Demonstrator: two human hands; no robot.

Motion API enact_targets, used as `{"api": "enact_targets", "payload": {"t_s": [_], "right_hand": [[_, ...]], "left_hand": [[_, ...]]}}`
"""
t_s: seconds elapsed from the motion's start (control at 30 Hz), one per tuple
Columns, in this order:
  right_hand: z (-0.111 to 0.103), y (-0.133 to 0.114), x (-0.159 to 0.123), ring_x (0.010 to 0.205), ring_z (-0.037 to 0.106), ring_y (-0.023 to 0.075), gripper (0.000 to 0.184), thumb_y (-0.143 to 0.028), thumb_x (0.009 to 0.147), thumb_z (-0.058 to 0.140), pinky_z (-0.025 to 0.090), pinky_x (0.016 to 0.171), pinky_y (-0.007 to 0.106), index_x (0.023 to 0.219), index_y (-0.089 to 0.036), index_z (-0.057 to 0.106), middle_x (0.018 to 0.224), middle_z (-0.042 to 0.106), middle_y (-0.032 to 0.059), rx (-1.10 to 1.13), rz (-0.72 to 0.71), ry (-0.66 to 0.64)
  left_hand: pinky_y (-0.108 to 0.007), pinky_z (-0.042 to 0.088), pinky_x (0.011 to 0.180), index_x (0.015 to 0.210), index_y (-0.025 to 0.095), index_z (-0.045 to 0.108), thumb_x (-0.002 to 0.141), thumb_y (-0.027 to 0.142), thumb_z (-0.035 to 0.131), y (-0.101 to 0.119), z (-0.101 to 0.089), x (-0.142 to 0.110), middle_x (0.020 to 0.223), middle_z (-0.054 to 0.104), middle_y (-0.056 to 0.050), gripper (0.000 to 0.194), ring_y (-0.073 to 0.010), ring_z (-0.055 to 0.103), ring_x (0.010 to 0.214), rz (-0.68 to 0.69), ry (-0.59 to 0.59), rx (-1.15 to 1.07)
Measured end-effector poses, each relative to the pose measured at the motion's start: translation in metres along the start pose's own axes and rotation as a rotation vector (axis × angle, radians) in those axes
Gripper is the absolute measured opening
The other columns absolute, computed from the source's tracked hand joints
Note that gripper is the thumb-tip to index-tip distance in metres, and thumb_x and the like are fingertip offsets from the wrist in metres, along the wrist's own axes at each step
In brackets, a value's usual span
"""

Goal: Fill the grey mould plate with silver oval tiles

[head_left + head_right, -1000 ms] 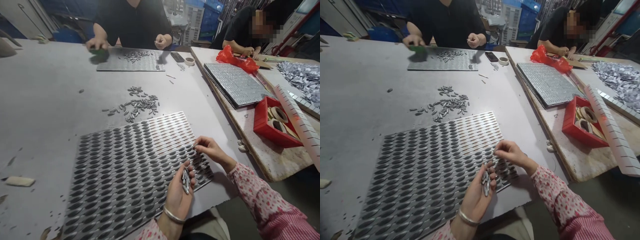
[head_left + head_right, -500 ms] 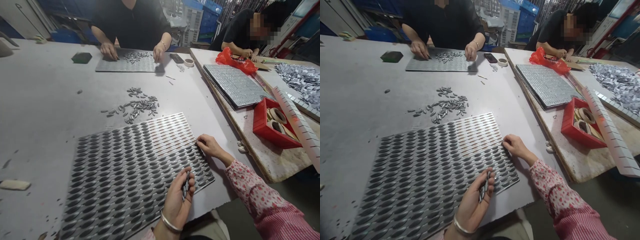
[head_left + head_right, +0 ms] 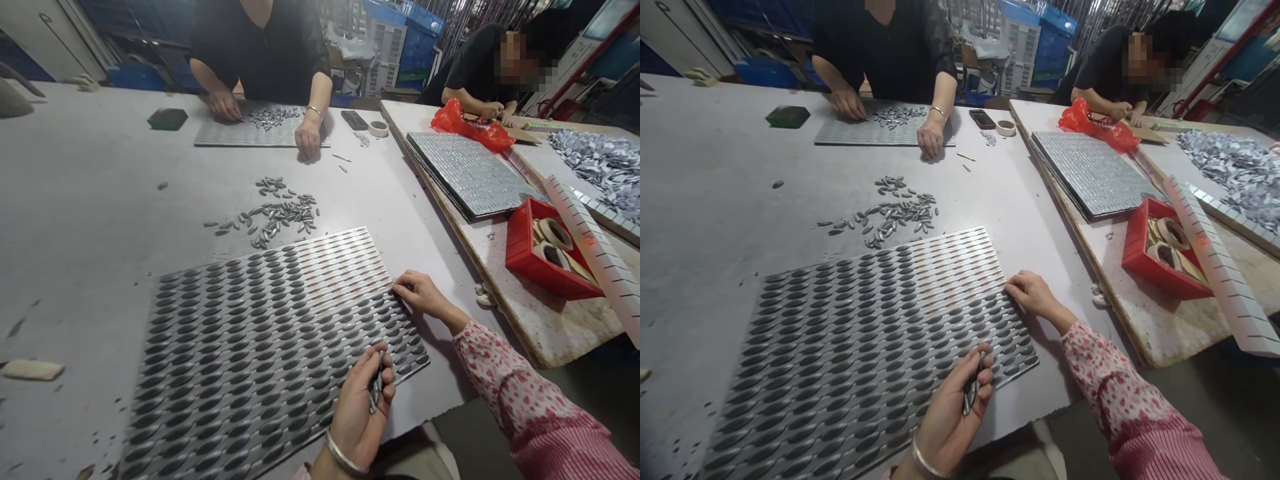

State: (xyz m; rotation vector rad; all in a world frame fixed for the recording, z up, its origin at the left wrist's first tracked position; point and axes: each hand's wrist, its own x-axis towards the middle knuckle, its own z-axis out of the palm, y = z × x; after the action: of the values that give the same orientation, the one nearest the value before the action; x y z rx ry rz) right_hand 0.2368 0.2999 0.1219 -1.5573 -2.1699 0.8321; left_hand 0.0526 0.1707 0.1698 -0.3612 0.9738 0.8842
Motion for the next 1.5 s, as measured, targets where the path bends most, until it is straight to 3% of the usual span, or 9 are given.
{"api": "enact_targets", "payload": {"t_s": [0.37, 0.47, 0.6, 0.77, 1.0, 1.1, 1.2, 1.37, 1.5], "right_hand": [[-0.009, 0.011, 0.012, 0.058, 0.045, 0.0100, 0.025, -0.029, 0.078, 0.057, 0.032, 0.057, 0.023, 0.057, -0.016, 0.054, 0.060, 0.051, -0.0017, -0.150, 0.042, -0.126], [-0.009, 0.011, 0.011, 0.057, 0.046, 0.0105, 0.023, -0.030, 0.078, 0.059, 0.034, 0.056, 0.023, 0.060, -0.017, 0.055, 0.061, 0.052, -0.0017, -0.097, 0.060, -0.093], [0.000, -0.001, 0.003, 0.071, 0.051, 0.0144, 0.014, -0.030, 0.081, 0.060, 0.040, 0.066, 0.026, 0.075, -0.018, 0.061, 0.073, 0.057, 0.0017, 0.004, -0.091, -0.005], [0.012, -0.020, -0.002, 0.082, 0.048, 0.0181, 0.010, -0.028, 0.086, 0.058, 0.036, 0.073, 0.030, 0.085, -0.022, 0.066, 0.084, 0.059, 0.0046, -0.208, -0.311, -0.059], [0.012, -0.025, 0.001, 0.081, 0.047, 0.0183, 0.010, -0.027, 0.085, 0.060, 0.031, 0.069, 0.030, 0.080, -0.020, 0.064, 0.080, 0.060, 0.0042, -0.383, -0.272, -0.108], [0.009, -0.029, -0.001, 0.080, 0.049, 0.0185, 0.008, -0.026, 0.082, 0.063, 0.034, 0.070, 0.030, 0.078, -0.019, 0.064, 0.080, 0.060, 0.0046, -0.281, -0.224, -0.085], [0.004, -0.043, -0.007, 0.078, 0.051, 0.0180, 0.014, -0.031, 0.084, 0.060, 0.040, 0.072, 0.031, 0.078, -0.019, 0.063, 0.078, 0.060, 0.0051, 0.006, -0.221, -0.089], [0.006, -0.072, -0.021, 0.075, 0.055, 0.0148, 0.022, -0.039, 0.082, 0.061, 0.045, 0.067, 0.026, 0.088, -0.018, 0.063, 0.081, 0.060, 0.0036, 0.430, -0.223, -0.344], [0.019, -0.082, -0.021, 0.066, 0.054, 0.0123, 0.024, -0.040, 0.082, 0.061, 0.044, 0.059, 0.023, 0.084, -0.017, 0.061, 0.074, 0.060, 0.0017, 0.557, -0.086, -0.384]], "left_hand": [[-0.013, 0.039, 0.043, 0.091, 0.010, 0.060, 0.083, 0.010, 0.052, -0.005, -0.001, -0.002, 0.073, 0.056, -0.004, 0.011, -0.0043, 0.047, 0.053, -0.023, -0.026, -0.002], [-0.013, 0.041, 0.044, 0.090, 0.010, 0.060, 0.082, 0.009, 0.053, -0.006, -0.002, -0.002, 0.074, 0.056, -0.004, 0.011, -0.0048, 0.049, 0.054, -0.021, -0.027, -0.012], [-0.014, 0.043, 0.046, 0.094, 0.010, 0.061, 0.081, 0.008, 0.054, -0.006, -0.002, -0.002, 0.078, 0.059, -0.006, 0.015, -0.0063, 0.053, 0.058, 0.003, -0.012, -0.004], [-0.014, 0.045, 0.048, 0.094, 0.010, 0.060, 0.082, 0.009, 0.055, -0.005, -0.002, -0.003, 0.078, 0.059, -0.005, 0.014, -0.0056, 0.054, 0.058, 0.038, 0.040, 0.010], [-0.014, 0.046, 0.048, 0.092, 0.011, 0.059, 0.082, 0.009, 0.055, -0.004, -0.003, -0.001, 0.076, 0.061, -0.005, 0.012, -0.0064, 0.056, 0.057, 0.044, 0.053, -0.012], [-0.015, 0.048, 0.050, 0.094, 0.011, 0.061, 0.081, 0.008, 0.057, 0.000, -0.001, 0.001, 0.079, 0.063, -0.007, 0.014, -0.0069, 0.058, 0.059, 0.073, 0.077, -0.035], [-0.013, 0.047, 0.049, 0.088, 0.012, 0.061, 0.080, 0.010, 0.059, 0.004, 0.001, 0.002, 0.080, 0.063, -0.006, 0.009, -0.0054, 0.057, 0.058, 0.120, 0.086, -0.063], [-0.012, 0.044, 0.045, 0.083, 0.016, 0.060, 0.073, 0.015, 0.069, 0.008, 0.001, 0.005, 0.069, 0.058, 0.001, 0.014, -0.0042, 0.054, 0.052, 0.199, 0.055, -0.095], [-0.012, 0.045, 0.047, 0.084, 0.016, 0.061, 0.071, 0.016, 0.070, 0.011, -0.003, 0.005, 0.075, 0.061, 0.001, 0.016, -0.0044, 0.056, 0.056, 0.286, 0.081, -0.120]]}}
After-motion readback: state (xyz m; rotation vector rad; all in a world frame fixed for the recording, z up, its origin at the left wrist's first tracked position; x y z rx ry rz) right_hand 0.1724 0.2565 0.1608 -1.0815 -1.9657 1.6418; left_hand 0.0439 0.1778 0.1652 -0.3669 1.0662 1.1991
